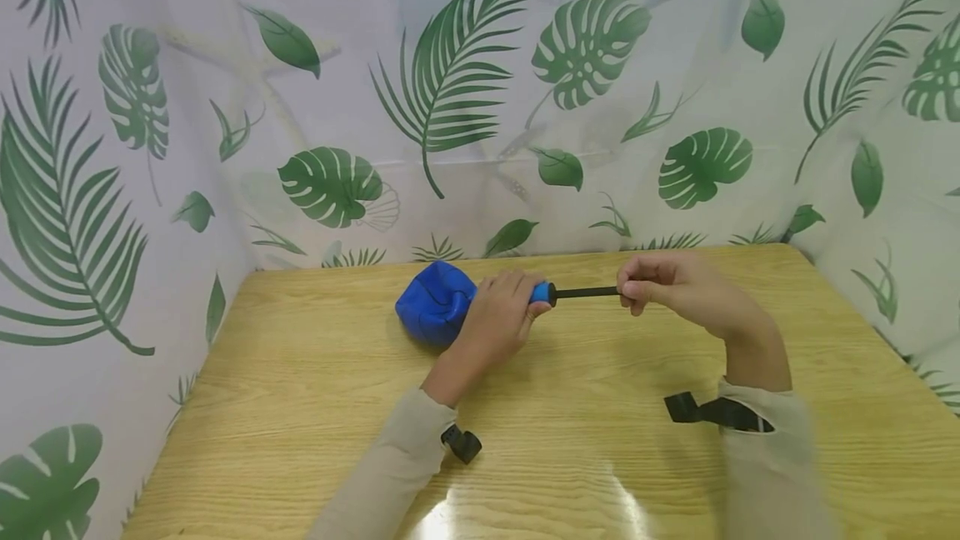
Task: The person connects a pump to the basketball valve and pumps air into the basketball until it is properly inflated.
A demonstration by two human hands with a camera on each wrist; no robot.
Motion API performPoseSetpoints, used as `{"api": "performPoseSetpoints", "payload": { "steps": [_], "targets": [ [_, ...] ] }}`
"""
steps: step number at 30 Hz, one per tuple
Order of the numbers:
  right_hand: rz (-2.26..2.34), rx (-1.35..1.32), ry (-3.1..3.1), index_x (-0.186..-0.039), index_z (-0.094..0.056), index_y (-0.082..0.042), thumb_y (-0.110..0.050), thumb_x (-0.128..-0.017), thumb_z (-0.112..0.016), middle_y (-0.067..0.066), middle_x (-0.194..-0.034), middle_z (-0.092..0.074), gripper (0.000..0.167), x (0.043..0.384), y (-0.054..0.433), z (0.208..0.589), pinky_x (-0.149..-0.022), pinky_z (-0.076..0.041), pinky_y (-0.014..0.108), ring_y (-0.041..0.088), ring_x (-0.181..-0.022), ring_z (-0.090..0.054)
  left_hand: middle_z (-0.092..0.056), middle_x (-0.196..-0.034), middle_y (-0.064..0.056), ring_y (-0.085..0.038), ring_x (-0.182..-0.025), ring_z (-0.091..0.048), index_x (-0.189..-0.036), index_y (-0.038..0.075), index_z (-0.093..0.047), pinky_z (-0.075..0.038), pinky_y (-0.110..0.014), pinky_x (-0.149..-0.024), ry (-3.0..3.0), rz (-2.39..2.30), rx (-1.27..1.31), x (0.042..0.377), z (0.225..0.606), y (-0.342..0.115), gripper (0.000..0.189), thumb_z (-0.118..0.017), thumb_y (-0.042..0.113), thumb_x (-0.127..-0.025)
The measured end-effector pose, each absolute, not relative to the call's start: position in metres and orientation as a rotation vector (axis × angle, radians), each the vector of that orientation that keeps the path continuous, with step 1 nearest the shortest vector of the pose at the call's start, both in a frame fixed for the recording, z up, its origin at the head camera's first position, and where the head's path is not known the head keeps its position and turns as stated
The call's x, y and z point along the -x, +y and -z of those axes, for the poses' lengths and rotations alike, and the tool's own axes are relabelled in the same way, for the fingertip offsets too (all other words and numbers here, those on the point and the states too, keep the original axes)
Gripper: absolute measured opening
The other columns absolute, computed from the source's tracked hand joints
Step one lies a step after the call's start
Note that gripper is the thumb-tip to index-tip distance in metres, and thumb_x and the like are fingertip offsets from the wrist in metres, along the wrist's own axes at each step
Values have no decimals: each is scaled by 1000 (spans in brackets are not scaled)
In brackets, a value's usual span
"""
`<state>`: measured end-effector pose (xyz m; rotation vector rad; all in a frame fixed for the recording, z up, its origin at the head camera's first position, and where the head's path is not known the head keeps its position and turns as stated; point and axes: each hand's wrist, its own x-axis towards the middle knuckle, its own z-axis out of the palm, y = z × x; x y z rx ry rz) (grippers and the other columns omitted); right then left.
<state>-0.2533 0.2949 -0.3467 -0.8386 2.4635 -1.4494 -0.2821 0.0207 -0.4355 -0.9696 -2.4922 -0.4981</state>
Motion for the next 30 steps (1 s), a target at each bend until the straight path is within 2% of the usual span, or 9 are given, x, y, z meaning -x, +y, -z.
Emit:
{"api": "performPoseSetpoints", "payload": {
  "steps": [8,15,25,30],
  "targets": [
    [1444,692,2439,-99,-62,4,-4,-103,-56,10,-91,-64,10,263,259,363,-79,-59,30,16,-82,-66,-67,-115,-6,-23,-110,-64,-129,9,-60,-52,-40,-93,-2485,446,940,280,436,23,37,-48,36,-107],
    [1441,633,2427,-100,-61,5,-5,-104,-56,14,-92,-64,12,266,240,371,-81,-59,32,16,-83,-66,-66,-115,-6,-23,-108,-63,-130,8,-59,-51,-39,-89,-2486,447,967,280,438,24,45,-37,40,-107],
    [1391,703,2315,-108,-62,1,-11,-104,-58,14,-102,-63,14,272,249,378,-86,-60,40,23,-91,-65,-64,-121,-4,-21,-116,-60,-133,10,-59,-48,-42,-102,-2571,466,1019,283,434,17,41,-48,38,-107],
    [1364,811,2273,-110,-62,0,-11,-103,-59,12,-102,-60,13,271,263,375,-84,-59,35,25,-88,-65,-65,-121,-4,-22,-119,-60,-133,10,-60,-47,-45,-105,-2562,462,1046,286,431,12,42,-49,39,-106]
  ]
}}
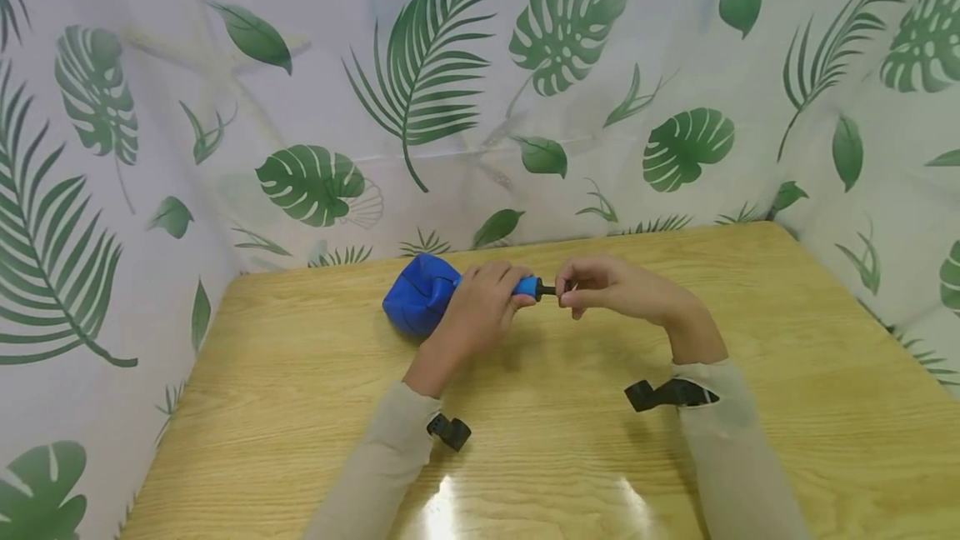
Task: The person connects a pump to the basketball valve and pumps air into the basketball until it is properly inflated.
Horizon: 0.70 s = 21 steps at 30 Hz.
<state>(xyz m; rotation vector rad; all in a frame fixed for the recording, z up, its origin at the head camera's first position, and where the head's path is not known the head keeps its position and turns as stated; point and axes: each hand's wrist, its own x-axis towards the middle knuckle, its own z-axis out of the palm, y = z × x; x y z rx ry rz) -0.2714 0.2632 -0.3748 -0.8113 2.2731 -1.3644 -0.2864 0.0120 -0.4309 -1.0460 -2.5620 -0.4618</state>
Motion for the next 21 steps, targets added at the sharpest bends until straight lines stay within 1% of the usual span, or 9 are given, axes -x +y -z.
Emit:
{"api": "performPoseSetpoints", "payload": {
  "steps": [3,6,11,17,21],
  "targets": [
    [1332,844,2271,-110,-62,-1,-12,-104,-59,9,-101,-61,13,269,278,369,-83,-57,33,26,-87,-64,-66,-123,-5,-23,-121,-61,-133,9,-61,-47,-46,-106,-2568,473,1031,289,430,9,42,-48,39,-106],
    [1326,858,2275,-109,-61,-1,-10,-104,-58,6,-100,-61,10,266,297,364,-82,-57,31,25,-87,-63,-67,-125,-5,-23,-123,-60,-133,10,-61,-46,-46,-107,-2573,479,999,291,429,6,41,-49,39,-106],
    [1352,884,2288,-109,-59,2,-5,-103,-57,9,-101,-61,10,261,317,356,-82,-56,29,22,-87,-62,-67,-126,-5,-24,-124,-60,-134,10,-61,-47,-47,-106,-2572,475,980,293,428,2,42,-49,39,-106],
    [1321,915,2361,-106,-61,2,-5,-103,-58,9,-97,-61,8,261,311,356,-79,-57,28,21,-86,-63,-67,-125,-6,-25,-124,-61,-132,9,-61,-48,-47,-105,-2553,425,971,294,429,2,41,-49,39,-106],
    [1300,880,2416,-101,-63,-1,-3,-101,-60,13,-94,-61,4,262,299,359,-76,-55,27,21,-82,-62,-68,-123,-6,-26,-121,-62,-130,9,-63,-49,-48,-102,-2533,398,941,294,431,3,40,-51,39,-106]
  ]
}}
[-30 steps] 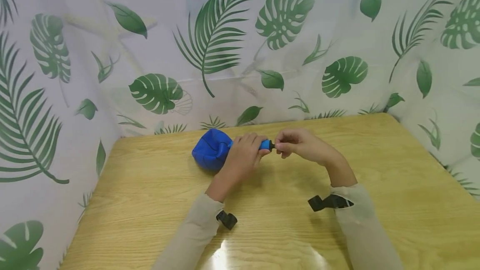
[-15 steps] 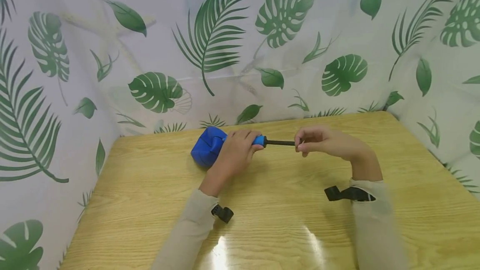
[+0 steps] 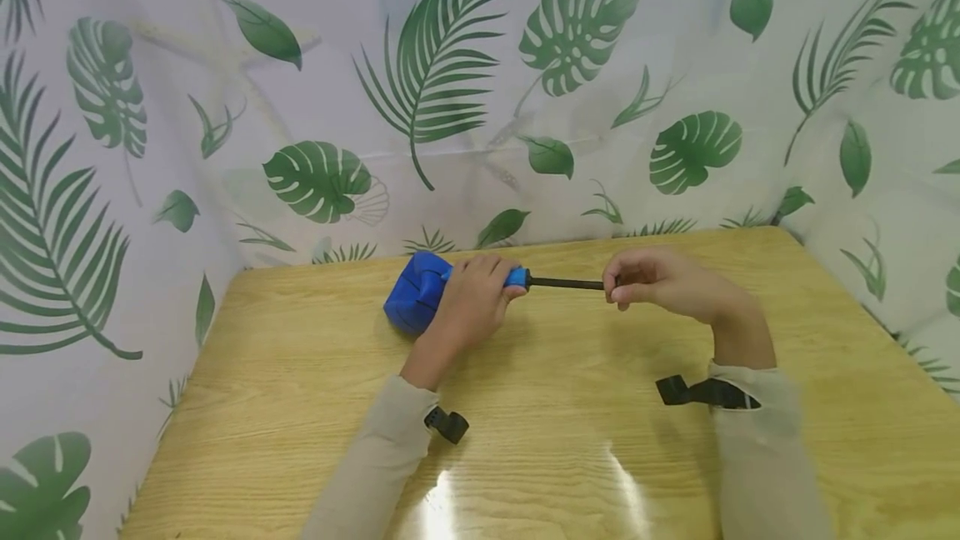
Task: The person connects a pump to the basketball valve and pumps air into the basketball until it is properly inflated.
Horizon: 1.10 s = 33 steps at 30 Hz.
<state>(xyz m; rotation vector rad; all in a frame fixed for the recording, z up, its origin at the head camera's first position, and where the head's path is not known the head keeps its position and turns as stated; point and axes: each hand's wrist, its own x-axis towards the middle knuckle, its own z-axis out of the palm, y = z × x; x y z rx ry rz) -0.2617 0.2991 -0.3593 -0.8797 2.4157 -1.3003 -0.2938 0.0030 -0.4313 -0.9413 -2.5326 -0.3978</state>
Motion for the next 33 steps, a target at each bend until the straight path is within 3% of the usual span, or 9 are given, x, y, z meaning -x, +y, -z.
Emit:
{"api": "performPoseSetpoints", "payload": {
  "steps": [10,17,28,33],
  "targets": [
    [1234,838,2462,-96,-67,-5,1,-99,-62,8,-90,-61,8,266,258,371,-74,-53,27,18,-80,-60,-69,-113,-5,-24,-107,-66,-125,9,-64,-52,-42,-93,-2494,346,982,284,436,16,38,-51,39,-105],
    [1238,821,2474,-95,-67,-4,3,-98,-62,8,-89,-63,9,268,237,376,-73,-52,28,19,-78,-59,-68,-110,-4,-22,-107,-64,-126,9,-64,-51,-40,-92,-2469,376,1014,282,440,20,36,-53,37,-105],
    [1253,941,2293,-105,-65,-3,-5,-103,-58,9,-97,-60,8,265,257,369,-79,-56,30,24,-85,-62,-67,-115,-3,-21,-112,-61,-126,9,-63,-48,-43,-100,-2574,616,1108,286,431,13,35,-51,36,-106],
    [1253,932,2312,-107,-64,-8,-9,-103,-58,6,-97,-60,7,260,278,360,-79,-56,30,24,-85,-61,-69,-124,-3,-22,-121,-61,-129,10,-63,-47,-46,-104,-2579,650,1061,290,427,4,37,-52,36,-106]
  ]
}}
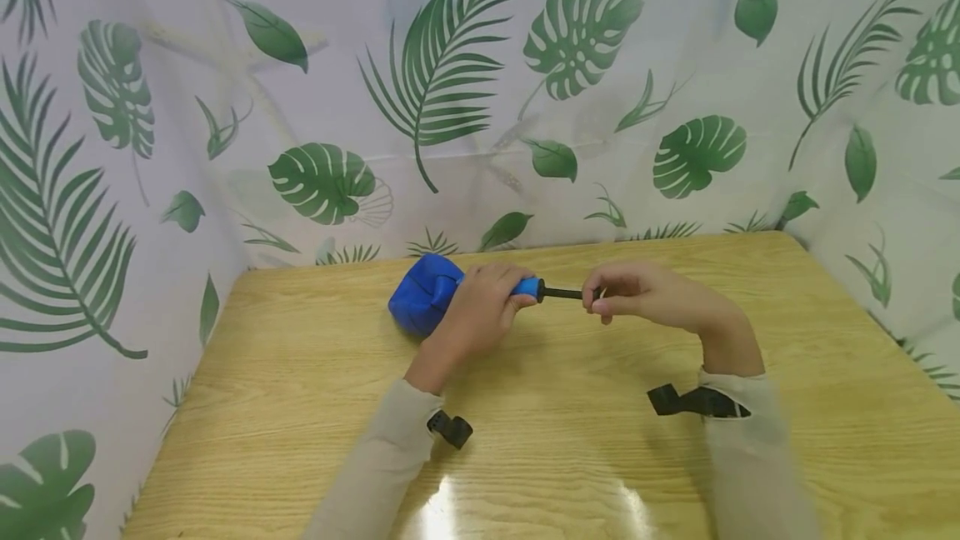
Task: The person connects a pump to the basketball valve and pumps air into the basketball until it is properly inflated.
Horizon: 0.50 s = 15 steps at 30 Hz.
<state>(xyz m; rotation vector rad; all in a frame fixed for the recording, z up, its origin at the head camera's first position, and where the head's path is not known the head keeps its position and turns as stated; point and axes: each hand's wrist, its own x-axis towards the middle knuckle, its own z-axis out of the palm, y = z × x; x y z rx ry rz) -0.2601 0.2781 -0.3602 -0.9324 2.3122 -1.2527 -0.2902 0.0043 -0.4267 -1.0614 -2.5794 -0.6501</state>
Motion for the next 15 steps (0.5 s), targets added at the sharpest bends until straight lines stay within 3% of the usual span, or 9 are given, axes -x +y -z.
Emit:
{"api": "performPoseSetpoints", "payload": {
  "steps": [8,15],
  "targets": [
    [1314,1008,2329,-107,-63,-4,-2,-103,-57,3,-99,-62,8,251,308,350,-78,-54,27,19,-87,-59,-68,-131,-5,-25,-132,-58,-131,10,-63,-44,-48,-109,-2580,630,1003,295,424,-4,38,-54,36,-105],
    [1272,922,2488,-101,-65,-4,-3,-101,-60,5,-94,-63,5,252,292,351,-75,-54,26,18,-83,-61,-69,-126,-8,-29,-124,-61,-128,7,-65,-48,-49,-104,-2535,581,986,291,427,2,37,-55,34,-105]
  ]
}}
